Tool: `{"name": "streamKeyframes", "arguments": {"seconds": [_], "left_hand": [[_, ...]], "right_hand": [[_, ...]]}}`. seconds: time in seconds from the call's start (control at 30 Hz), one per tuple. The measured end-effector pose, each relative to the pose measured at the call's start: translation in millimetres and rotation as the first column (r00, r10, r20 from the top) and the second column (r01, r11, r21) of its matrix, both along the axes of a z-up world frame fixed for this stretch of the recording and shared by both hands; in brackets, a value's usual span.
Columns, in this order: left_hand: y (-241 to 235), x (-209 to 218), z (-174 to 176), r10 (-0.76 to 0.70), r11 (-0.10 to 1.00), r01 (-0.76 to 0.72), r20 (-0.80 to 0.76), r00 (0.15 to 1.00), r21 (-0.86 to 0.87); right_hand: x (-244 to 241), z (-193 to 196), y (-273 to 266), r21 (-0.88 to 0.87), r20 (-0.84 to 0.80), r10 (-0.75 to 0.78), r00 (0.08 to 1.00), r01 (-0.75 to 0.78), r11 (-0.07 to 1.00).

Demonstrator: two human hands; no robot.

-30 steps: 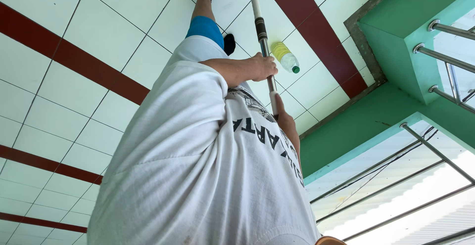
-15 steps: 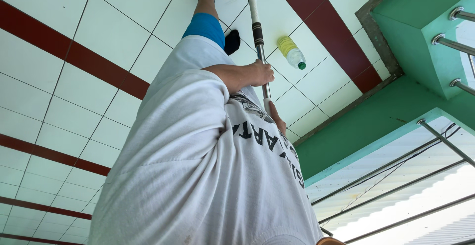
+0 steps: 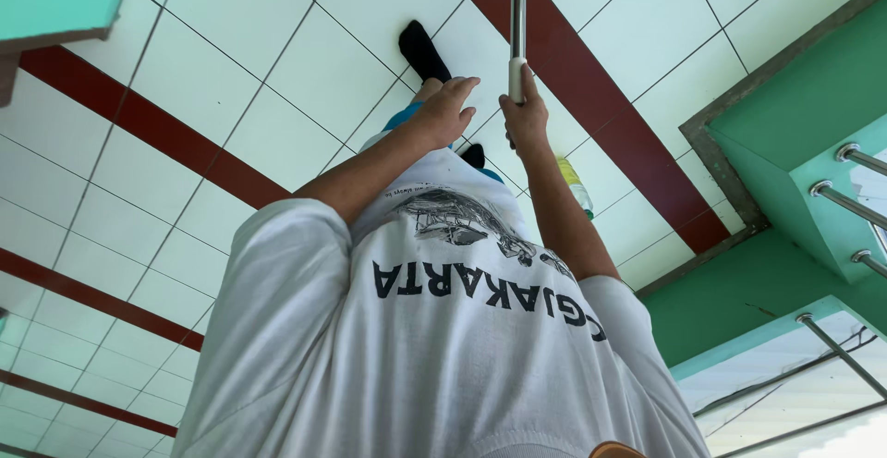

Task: The person mops the tiled balcony floor using a flat mop, pushing it across the white and maroon tiles, and handles a plastic bottle of cleaning solution.

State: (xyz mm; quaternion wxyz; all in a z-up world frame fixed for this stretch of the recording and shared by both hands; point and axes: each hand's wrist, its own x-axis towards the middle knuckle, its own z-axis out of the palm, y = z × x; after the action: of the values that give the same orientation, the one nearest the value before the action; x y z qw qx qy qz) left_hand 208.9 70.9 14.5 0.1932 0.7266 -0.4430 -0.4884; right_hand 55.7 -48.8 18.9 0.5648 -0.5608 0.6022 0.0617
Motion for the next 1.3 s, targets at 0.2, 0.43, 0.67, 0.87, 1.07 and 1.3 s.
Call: {"name": "streamKeyframes", "arguments": {"seconds": [0.2, 0.43, 0.67, 0.87, 1.07, 1.3], "left_hand": [[53.8, 109.5, 82.5, 0.138, 0.990, -0.135, 0.096, 0.986, -0.036], [70.7, 151.8, 93.4, 0.403, 0.913, -0.400, -0.028, 0.915, 0.084], [33.3, 228.6, 78.5, 0.473, 0.871, -0.490, -0.328, 0.818, 0.036], [16.3, 322.7, 102.4, 0.799, 0.511, -0.795, -0.521, 0.299, 0.327], [-3.7, 355.5, 68.8, 0.766, 0.634, -0.638, -0.247, 0.593, 0.437], [-49.1, 399.2, 69.3, 0.491, 0.864, -0.464, -0.118, 0.863, 0.194]], "right_hand": [[134.5, -11.8, -112.1, -0.020, 0.018, -0.046, 0.999, 0.047, 0.999], [229.0, -40.8, -191.1, -0.094, 0.065, -0.071, 0.995, 0.077, 0.993], [368.6, 1.9, -141.7, 0.331, 0.305, -0.072, 0.950, -0.035, 0.943], [415.6, 42.2, -23.9, 0.675, 0.279, -0.119, 0.953, -0.107, 0.730], [484.3, 14.2, -96.8, 0.726, -0.090, -0.322, 0.942, 0.283, 0.627], [514.4, 4.9, -142.0, 0.738, -0.041, -0.514, 0.857, 0.373, 0.563]]}}
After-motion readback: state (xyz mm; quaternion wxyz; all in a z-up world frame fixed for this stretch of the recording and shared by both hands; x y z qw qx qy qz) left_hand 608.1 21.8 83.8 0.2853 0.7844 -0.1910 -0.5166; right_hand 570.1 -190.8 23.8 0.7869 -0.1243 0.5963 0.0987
